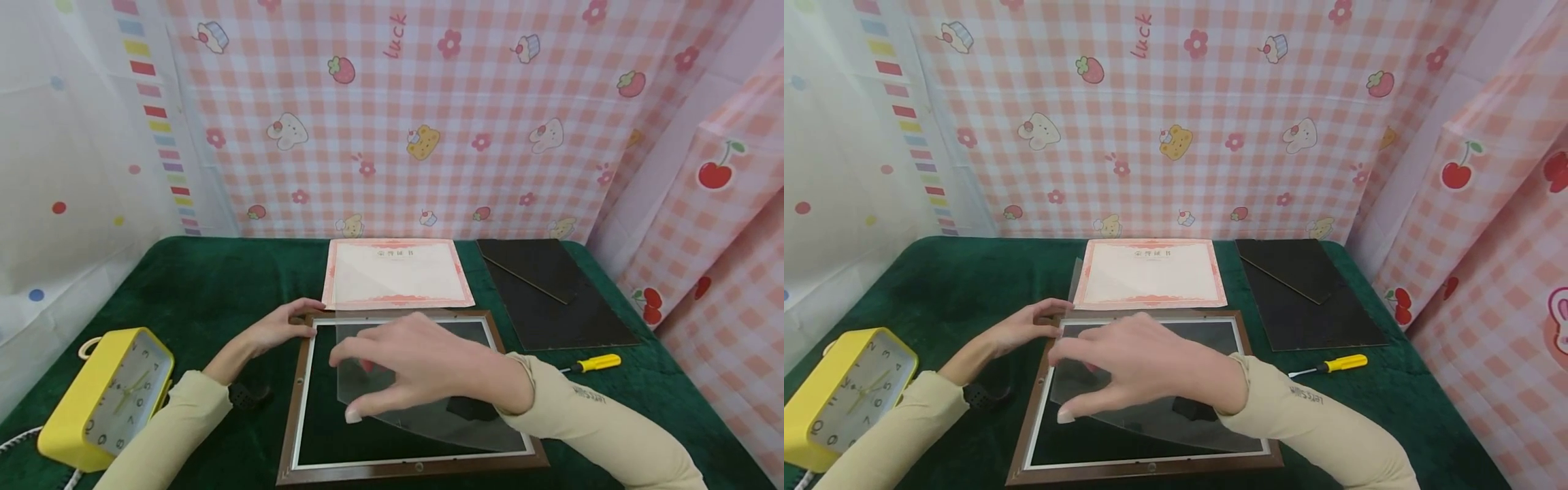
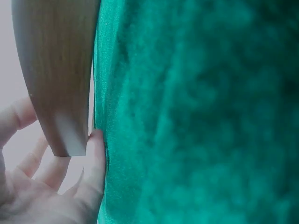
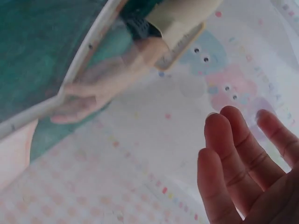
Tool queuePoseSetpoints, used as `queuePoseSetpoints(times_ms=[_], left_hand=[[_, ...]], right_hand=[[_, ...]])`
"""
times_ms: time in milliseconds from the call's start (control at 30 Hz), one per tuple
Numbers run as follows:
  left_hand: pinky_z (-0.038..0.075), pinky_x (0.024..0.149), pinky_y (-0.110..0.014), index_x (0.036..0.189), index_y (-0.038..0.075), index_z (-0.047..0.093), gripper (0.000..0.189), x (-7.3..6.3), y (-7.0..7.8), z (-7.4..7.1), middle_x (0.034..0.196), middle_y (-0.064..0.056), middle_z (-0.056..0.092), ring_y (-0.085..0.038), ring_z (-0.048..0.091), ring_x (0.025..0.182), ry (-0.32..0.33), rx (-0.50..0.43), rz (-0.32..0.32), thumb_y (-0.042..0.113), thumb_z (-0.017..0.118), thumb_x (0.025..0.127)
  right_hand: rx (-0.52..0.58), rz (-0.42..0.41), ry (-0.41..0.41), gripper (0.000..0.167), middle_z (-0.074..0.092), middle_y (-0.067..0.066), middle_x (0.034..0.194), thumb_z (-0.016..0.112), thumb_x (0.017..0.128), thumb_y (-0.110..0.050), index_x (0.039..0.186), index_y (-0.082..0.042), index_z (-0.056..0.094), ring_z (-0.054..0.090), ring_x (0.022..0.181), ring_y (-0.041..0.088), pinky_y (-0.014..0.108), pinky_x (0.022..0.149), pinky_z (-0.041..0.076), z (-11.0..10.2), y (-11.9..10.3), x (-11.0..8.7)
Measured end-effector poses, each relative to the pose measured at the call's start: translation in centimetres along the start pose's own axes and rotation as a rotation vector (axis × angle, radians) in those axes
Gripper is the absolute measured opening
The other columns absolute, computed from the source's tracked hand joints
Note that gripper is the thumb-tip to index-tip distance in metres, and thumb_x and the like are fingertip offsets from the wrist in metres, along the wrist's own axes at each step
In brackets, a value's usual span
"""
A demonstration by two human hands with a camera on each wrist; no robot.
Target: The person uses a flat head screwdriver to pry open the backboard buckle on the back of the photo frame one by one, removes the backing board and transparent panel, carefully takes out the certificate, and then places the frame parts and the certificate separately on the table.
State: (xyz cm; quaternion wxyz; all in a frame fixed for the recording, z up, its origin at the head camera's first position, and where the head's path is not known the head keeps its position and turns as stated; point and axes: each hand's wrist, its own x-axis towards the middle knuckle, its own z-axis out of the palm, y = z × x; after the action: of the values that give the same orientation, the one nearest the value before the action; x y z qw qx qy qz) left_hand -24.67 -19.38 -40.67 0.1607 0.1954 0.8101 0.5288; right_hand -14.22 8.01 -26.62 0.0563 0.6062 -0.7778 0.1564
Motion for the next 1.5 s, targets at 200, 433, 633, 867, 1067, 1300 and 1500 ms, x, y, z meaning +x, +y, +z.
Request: queuePoseSetpoints(times_ms=[200,433,633,867,1067,1300,1500], left_hand=[[0.027,0.092,-0.055,0.127,0.002,0.039,0.046,0.0,-0.1,0.1,0.129,-0.021,0.038,-0.036,0.032,0.117,0.013,0.070,-0.005,0.011,0.057,0.086],[0.024,0.093,-0.055,0.126,0.001,0.040,0.044,-0.2,-0.1,-0.2,0.130,-0.021,0.037,-0.037,0.029,0.120,0.003,0.087,0.000,0.009,0.057,0.086],[0.026,0.093,-0.054,0.126,-0.001,0.040,0.044,-0.2,-0.3,-0.4,0.129,-0.021,0.038,-0.036,0.031,0.119,0.000,0.101,0.017,0.008,0.057,0.085],[0.030,0.091,-0.052,0.124,-0.002,0.041,0.045,-0.3,-0.2,-0.2,0.125,-0.021,0.040,-0.037,0.037,0.112,0.021,0.125,0.030,0.007,0.059,0.084],[0.029,0.091,-0.053,0.123,-0.002,0.042,0.045,-0.2,0.0,0.0,0.124,-0.022,0.041,-0.039,0.036,0.114,0.031,0.144,0.035,0.007,0.060,0.083],[0.028,0.092,-0.054,0.122,-0.002,0.043,0.045,-0.3,0.3,0.0,0.124,-0.021,0.042,-0.038,0.036,0.114,0.034,0.150,0.041,0.008,0.061,0.083],[0.027,0.093,-0.053,0.122,-0.004,0.042,0.044,-0.3,0.4,0.2,0.124,-0.022,0.043,-0.037,0.037,0.114,0.036,0.177,0.052,0.007,0.060,0.083]], right_hand=[[0.007,0.039,0.130,0.052,0.050,-0.012,0.075,0.052,0.078,-0.058,0.108,-0.016,0.052,0.046,0.065,-0.002,0.014,0.053,0.035,-2.5,-0.2,-1.9],[0.054,0.049,0.361,0.043,0.055,-0.011,0.073,0.036,0.090,-0.049,0.101,-0.011,0.052,0.050,0.062,-0.001,0.016,0.055,0.042,-6.2,-0.3,-5.3],[0.214,0.171,0.509,0.014,0.056,-0.003,0.068,0.042,0.093,-0.012,0.092,-0.003,0.054,0.051,0.055,0.007,0.018,0.051,0.042,-9.5,-0.1,-9.1],[0.447,0.411,0.525,0.027,0.054,0.009,0.064,0.044,0.083,0.014,0.105,0.001,0.051,0.050,0.053,0.017,0.026,0.050,0.043,-12.2,0.7,-12.8],[0.285,0.667,0.393,0.049,0.060,0.007,0.076,0.035,0.085,0.012,0.126,-0.014,0.045,0.051,0.055,0.019,0.028,0.043,0.040,-14.8,1.6,-16.7],[0.112,0.861,0.582,0.051,0.062,-0.002,0.071,0.037,0.083,0.012,0.113,-0.024,0.057,0.045,0.047,0.015,0.020,0.043,0.039,-15.5,2.5,-19.8],[0.432,0.687,0.719,0.051,0.066,0.003,0.077,0.027,0.086,0.014,0.116,-0.015,0.057,0.052,0.048,0.017,0.018,0.045,0.042,-16.1,4.7,-23.7]])
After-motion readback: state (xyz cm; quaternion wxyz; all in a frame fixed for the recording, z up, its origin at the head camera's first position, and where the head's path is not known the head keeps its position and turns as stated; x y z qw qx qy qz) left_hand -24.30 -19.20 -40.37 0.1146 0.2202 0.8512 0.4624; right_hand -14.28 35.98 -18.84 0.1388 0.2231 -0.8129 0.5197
